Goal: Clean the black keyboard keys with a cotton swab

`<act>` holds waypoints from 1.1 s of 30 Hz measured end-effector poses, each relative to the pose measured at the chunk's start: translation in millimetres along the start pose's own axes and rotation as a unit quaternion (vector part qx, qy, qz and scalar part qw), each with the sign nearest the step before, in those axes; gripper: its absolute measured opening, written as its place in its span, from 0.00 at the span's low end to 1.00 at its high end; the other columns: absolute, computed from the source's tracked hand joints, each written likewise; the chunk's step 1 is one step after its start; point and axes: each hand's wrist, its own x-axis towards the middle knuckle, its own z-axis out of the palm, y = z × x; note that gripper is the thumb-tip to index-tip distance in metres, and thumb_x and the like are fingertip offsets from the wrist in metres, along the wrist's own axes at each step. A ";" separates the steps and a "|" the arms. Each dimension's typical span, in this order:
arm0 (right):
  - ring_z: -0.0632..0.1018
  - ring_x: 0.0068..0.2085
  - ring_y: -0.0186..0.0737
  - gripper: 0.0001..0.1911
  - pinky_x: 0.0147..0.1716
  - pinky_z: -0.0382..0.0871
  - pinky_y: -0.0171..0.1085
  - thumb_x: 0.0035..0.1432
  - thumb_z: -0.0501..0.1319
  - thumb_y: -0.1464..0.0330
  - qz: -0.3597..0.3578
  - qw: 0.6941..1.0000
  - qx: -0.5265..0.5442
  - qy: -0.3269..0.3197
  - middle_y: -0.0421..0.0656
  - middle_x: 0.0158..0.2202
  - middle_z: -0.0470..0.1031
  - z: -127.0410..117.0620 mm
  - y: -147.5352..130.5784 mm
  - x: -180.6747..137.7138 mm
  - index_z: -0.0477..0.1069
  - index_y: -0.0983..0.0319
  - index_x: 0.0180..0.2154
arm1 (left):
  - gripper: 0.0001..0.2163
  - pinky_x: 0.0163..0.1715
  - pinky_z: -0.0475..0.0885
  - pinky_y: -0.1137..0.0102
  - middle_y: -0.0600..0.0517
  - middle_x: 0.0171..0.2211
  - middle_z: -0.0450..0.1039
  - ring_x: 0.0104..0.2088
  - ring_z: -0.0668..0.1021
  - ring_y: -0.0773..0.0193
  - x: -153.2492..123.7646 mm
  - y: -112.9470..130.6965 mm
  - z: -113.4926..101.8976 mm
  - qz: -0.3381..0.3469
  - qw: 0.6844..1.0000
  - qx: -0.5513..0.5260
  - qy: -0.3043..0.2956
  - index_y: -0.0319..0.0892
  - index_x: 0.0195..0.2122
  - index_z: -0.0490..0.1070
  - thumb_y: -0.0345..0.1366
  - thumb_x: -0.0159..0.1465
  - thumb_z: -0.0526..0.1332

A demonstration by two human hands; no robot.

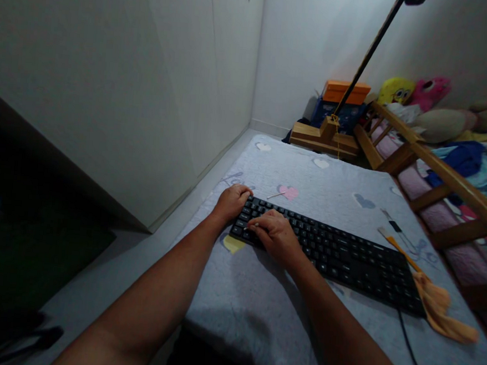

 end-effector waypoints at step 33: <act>0.76 0.40 0.42 0.09 0.43 0.68 0.41 0.64 0.63 0.74 -0.015 1.000 0.014 -0.013 0.43 0.34 0.82 -15.8 8.4 -8.9 0.82 0.58 0.37 | 0.14 0.50 0.72 0.64 0.47 0.39 0.81 0.44 0.80 0.57 0.4 0.1 2.6 0.001 1.000 0.003 0.000 0.42 0.36 0.80 0.35 0.65 0.53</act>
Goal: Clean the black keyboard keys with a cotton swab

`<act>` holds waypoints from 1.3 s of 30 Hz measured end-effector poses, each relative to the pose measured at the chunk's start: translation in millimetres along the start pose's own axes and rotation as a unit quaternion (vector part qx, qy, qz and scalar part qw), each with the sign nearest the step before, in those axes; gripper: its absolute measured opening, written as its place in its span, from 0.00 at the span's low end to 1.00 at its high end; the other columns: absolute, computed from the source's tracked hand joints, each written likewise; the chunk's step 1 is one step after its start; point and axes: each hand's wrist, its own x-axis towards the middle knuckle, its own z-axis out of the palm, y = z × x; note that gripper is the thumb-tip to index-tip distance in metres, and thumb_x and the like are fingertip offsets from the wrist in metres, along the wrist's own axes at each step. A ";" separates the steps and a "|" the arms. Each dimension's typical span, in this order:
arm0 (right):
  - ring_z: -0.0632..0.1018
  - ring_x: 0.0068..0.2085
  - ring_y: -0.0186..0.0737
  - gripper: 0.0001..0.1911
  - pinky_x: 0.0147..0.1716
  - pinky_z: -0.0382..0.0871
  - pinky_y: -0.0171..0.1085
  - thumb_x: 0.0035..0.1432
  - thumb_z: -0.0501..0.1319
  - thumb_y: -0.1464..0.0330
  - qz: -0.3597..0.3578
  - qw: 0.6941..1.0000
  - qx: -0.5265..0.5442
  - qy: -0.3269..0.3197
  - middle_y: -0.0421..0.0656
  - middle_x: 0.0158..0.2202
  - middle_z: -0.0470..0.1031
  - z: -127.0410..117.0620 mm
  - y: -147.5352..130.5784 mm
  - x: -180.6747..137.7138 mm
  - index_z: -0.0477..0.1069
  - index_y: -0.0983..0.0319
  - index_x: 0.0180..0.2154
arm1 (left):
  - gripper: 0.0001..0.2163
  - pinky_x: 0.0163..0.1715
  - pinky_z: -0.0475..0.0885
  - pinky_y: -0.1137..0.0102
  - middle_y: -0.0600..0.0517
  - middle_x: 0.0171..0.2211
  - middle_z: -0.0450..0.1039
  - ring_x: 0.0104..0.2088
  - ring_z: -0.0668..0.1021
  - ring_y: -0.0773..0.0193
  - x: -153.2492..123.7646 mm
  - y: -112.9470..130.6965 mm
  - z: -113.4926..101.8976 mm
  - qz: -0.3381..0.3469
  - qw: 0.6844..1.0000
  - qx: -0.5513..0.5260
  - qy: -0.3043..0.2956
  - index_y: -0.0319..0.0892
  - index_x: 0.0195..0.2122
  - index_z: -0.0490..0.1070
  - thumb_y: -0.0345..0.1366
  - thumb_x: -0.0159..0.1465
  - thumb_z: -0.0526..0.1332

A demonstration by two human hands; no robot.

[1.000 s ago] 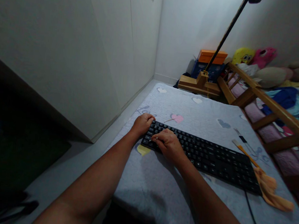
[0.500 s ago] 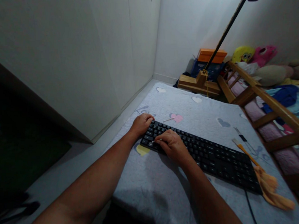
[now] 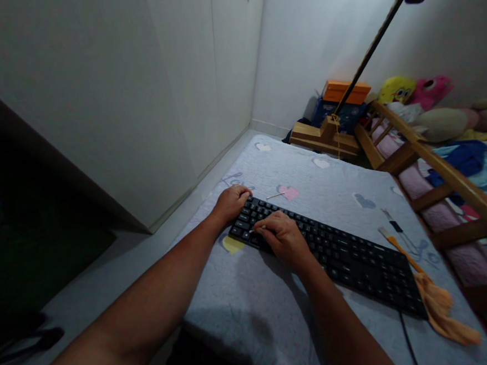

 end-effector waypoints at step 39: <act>0.76 0.40 0.43 0.08 0.45 0.67 0.44 0.62 0.64 0.75 -0.005 0.999 -0.029 -0.013 0.45 0.34 0.82 6.7 -6.3 3.4 0.82 0.59 0.35 | 0.14 0.50 0.72 0.64 0.47 0.39 0.81 0.44 0.80 0.56 -2.3 -2.3 -3.5 0.006 1.000 0.000 -0.002 0.43 0.36 0.80 0.34 0.65 0.53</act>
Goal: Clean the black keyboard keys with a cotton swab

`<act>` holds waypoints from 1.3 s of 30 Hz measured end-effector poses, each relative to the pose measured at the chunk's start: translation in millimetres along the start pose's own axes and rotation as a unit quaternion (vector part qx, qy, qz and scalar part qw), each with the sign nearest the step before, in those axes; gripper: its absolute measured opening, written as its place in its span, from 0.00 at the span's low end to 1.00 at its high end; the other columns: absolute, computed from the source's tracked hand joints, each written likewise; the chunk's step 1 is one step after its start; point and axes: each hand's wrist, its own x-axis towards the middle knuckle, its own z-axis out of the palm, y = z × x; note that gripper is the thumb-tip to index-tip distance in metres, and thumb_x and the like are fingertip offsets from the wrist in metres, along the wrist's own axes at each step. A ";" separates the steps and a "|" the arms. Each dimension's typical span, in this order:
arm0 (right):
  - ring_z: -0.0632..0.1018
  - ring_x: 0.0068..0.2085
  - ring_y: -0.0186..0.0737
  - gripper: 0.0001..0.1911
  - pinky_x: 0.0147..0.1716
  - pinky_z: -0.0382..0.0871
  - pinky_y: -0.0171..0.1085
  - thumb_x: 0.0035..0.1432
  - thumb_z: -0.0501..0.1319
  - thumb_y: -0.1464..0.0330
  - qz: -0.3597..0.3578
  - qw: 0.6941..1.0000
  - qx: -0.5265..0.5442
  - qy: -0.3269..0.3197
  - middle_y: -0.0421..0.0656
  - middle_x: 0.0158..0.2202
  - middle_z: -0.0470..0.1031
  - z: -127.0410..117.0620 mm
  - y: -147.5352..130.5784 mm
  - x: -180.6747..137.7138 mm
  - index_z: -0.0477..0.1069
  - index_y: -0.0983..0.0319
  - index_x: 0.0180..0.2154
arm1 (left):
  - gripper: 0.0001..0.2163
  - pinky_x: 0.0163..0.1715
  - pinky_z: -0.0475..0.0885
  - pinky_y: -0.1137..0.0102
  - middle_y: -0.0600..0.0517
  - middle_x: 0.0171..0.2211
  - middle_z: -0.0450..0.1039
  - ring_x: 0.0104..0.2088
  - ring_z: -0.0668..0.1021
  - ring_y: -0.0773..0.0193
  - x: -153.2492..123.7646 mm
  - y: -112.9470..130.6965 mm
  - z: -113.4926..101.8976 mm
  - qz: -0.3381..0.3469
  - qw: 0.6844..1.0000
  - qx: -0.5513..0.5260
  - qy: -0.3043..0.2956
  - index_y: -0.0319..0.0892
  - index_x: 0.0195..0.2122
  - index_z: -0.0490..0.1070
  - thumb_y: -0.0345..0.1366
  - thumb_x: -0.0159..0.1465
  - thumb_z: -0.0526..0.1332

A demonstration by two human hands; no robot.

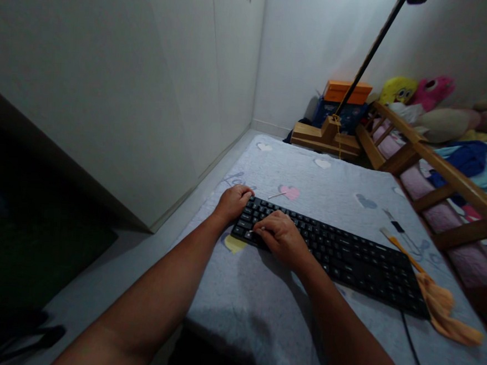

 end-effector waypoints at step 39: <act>0.76 0.39 0.42 0.09 0.42 0.70 0.41 0.62 0.64 0.75 -0.016 0.999 0.021 0.043 0.44 0.32 0.80 11.2 1.2 -0.1 0.83 0.59 0.38 | 0.14 0.47 0.72 0.65 0.46 0.39 0.81 0.43 0.80 0.57 0.8 1.4 1.6 -0.005 1.000 0.009 0.006 0.41 0.36 0.80 0.36 0.65 0.54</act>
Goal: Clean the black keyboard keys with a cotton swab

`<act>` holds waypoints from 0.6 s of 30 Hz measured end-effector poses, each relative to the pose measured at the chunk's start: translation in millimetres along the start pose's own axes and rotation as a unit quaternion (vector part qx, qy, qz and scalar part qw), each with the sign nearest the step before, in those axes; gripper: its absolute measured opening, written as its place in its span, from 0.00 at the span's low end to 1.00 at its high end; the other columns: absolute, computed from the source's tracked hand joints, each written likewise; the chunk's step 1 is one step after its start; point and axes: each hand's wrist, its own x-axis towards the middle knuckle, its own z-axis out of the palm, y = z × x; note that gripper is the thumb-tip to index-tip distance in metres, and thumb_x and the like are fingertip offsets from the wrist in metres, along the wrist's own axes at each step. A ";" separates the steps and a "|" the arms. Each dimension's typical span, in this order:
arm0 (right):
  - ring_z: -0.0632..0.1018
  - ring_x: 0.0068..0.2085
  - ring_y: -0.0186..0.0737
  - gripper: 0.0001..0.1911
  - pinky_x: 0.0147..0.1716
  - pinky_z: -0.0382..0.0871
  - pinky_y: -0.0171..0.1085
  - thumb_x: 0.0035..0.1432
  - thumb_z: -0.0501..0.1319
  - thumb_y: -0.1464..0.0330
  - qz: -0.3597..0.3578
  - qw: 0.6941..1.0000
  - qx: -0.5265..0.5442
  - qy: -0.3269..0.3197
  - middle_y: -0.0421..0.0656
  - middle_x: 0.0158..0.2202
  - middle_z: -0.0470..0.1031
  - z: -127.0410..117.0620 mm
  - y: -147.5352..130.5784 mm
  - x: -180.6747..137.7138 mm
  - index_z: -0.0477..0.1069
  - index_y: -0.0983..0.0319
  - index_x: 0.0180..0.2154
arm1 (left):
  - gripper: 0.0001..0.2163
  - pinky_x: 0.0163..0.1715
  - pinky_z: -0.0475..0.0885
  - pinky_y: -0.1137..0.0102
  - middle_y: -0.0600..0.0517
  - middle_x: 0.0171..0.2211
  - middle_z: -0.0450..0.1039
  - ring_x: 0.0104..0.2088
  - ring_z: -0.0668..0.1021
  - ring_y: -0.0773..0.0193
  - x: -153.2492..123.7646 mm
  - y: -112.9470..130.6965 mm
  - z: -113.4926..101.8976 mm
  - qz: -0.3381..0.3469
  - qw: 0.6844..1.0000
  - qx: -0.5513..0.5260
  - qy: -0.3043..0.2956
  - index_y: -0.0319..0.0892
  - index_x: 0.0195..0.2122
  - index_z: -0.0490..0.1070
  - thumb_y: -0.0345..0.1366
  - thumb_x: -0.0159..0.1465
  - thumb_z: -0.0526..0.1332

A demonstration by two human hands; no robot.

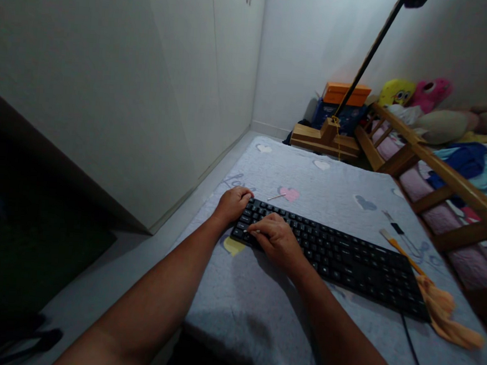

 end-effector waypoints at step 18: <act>0.75 0.43 0.43 0.10 0.49 0.65 0.45 0.63 0.64 0.75 -0.007 0.999 -0.008 -0.030 0.43 0.39 0.84 7.2 1.6 5.2 0.82 0.58 0.40 | 0.14 0.49 0.72 0.66 0.48 0.39 0.82 0.43 0.80 0.58 0.8 -0.3 2.8 0.003 1.000 -0.003 0.000 0.43 0.37 0.81 0.35 0.65 0.54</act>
